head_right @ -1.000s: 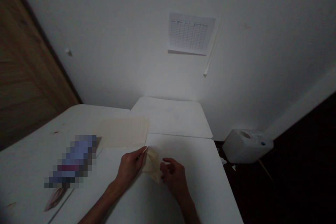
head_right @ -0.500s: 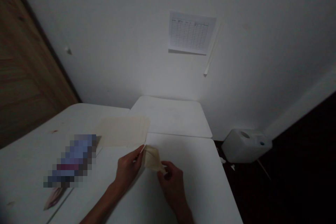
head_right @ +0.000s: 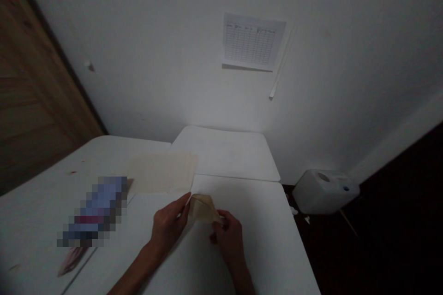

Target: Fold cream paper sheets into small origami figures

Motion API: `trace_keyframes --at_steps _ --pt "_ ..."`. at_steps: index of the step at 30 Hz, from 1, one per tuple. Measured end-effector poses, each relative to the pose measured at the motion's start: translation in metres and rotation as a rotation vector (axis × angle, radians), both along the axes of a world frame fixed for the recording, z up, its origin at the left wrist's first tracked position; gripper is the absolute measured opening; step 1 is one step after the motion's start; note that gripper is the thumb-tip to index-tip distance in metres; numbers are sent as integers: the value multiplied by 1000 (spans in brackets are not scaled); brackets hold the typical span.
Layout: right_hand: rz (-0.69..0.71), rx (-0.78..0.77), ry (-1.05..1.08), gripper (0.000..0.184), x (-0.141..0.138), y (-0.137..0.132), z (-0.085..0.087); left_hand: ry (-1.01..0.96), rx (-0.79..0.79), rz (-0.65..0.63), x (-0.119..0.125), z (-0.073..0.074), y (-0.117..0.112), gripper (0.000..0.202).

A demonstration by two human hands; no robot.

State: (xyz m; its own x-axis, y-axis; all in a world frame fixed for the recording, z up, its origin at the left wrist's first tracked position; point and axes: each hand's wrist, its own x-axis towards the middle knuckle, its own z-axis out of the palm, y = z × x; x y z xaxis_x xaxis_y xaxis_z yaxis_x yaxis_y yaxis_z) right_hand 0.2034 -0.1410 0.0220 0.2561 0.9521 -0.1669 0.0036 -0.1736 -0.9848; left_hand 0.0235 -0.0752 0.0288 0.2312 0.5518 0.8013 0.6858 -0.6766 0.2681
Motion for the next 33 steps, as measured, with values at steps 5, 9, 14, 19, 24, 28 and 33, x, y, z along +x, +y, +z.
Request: trace_keyframes --at_steps 5,9,14,19,24,28,33 --pt "14 -43 -73 48 5 3 0 -35 68 -3 3 3 -3 22" --pt "28 -3 -273 46 10 2 5 -88 -56 -1 7 5 -7 22" --pt "-21 25 -610 41 15 3 12 42 -443 117 7 21 -10 32" --pt "-36 58 -823 34 18 5 15 405 -768 181 6 41 -9 34" --pt "0 33 -931 35 19 5 19 453 -814 169 7 40 -8 33" --pt "29 2 -1049 39 21 6 21 442 -807 182 9 36 -9 33" --pt "15 -13 -1158 40 22 8 24 451 -793 217 11 35 -8 37"
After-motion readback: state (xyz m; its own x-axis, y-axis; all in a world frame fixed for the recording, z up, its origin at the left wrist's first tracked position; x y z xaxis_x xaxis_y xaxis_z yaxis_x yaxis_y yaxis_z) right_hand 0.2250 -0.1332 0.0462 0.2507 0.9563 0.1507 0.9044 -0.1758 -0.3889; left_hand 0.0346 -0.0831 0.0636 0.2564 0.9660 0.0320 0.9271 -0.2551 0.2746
